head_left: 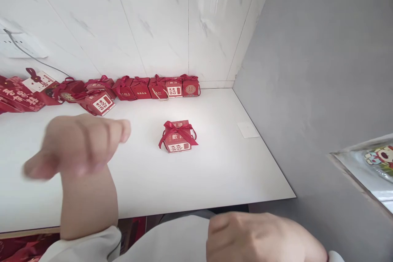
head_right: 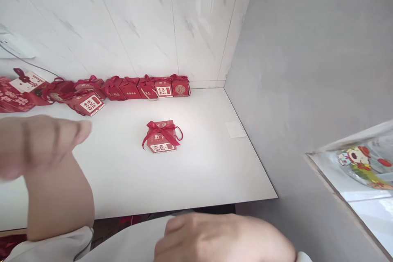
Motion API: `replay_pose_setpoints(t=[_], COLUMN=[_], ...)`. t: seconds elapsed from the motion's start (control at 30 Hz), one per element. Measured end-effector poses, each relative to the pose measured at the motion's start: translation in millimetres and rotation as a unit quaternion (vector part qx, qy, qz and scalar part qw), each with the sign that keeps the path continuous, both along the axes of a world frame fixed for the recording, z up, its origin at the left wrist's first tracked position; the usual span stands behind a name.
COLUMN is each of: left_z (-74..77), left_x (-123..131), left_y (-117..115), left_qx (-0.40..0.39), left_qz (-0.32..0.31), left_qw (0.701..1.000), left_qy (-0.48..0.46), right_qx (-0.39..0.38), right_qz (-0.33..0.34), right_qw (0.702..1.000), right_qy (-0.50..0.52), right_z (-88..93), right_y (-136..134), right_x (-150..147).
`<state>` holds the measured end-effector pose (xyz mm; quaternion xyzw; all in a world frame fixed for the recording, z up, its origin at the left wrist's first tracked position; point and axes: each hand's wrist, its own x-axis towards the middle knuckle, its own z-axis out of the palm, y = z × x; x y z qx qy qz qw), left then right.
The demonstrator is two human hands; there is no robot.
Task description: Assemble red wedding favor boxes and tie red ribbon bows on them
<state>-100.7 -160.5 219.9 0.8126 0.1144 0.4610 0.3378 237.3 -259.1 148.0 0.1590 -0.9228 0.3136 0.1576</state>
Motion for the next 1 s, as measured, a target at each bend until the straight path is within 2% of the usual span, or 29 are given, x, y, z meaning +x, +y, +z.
replay_pose_setpoints(t=[0.03,0.07,0.13,0.2,0.23,0.3,0.4,0.47,0.5,0.53,0.57,0.6,0.67,0.7,0.73,0.77,0.8,0.9,1.0], left_z=[-5.0,-12.5,-34.3,-62.2,-77.0,-105.6,-140.0,-155.6,-161.6,-166.7,-171.2,-175.1,-181.7,-184.6,-187.4,-190.4,-193.6,-205.2,-217.7], left_x=[1,3,8,12,14,19,27,32,34,35,36,36,35,35,35,35,37,46,61], left_y=[7,14,28,39,42,45,42,40,40,40,41,42,45,46,46,47,49,59,76], left_qx=[0.011,-0.015,-0.069,-0.117,-0.134,-0.173,-0.251,-0.296,-0.311,-0.323,-0.334,-0.345,-0.361,-0.364,-0.363,-0.359,-0.353,-0.346,-0.351], left_qz=[-0.078,-0.055,0.073,0.180,0.206,0.196,0.151,0.125,0.116,0.106,0.097,0.087,0.075,0.081,0.094,0.110,0.128,0.180,0.235], left_qw=[0.997,0.998,0.995,0.974,0.963,0.952,0.938,0.928,0.925,0.924,0.923,0.921,0.915,0.915,0.915,0.916,0.918,0.918,0.906], left_qy=[-0.008,-0.025,0.011,0.074,0.111,0.159,0.185,0.188,0.182,0.175,0.167,0.162,0.160,0.157,0.151,0.142,0.130,0.076,0.008], right_qx=[-0.045,-0.084,-0.131,-0.137,-0.136,-0.139,-0.154,-0.182,-0.209,-0.242,-0.287,-0.332,-0.395,-0.419,-0.441,-0.452,-0.445,-0.426,-0.462], right_qz=[-0.076,-0.165,-0.321,-0.372,-0.374,-0.330,-0.139,-0.042,-0.055,-0.106,-0.195,-0.296,-0.474,-0.522,-0.544,-0.547,-0.549,-0.520,-0.468], right_qw=[0.995,0.979,0.921,0.892,0.892,0.919,0.974,0.977,0.969,0.955,0.921,0.865,0.722,0.667,0.636,0.631,0.638,0.689,0.710], right_qy=[0.040,0.090,0.178,0.219,0.214,0.166,0.089,0.104,0.120,0.132,0.177,0.232,0.314,0.328,0.324,0.312,0.306,0.271,0.252], right_z=[2.4,3.9,4.9,5.0,5.2,5.5,1.7,-6.7,-13.1,-20.9,-30.0,-40.2,-62.2,-73.4,-84.5,-95.2,-105.3,-130.6,-143.5], right_y=[2,4,8,12,13,14,21,35,46,60,76,94,128,142,154,163,168,167,159], right_x=[-1,-2,0,3,4,4,-2,-10,-14,-18,-22,-27,-38,-43,-49,-54,-59,-68,-68])
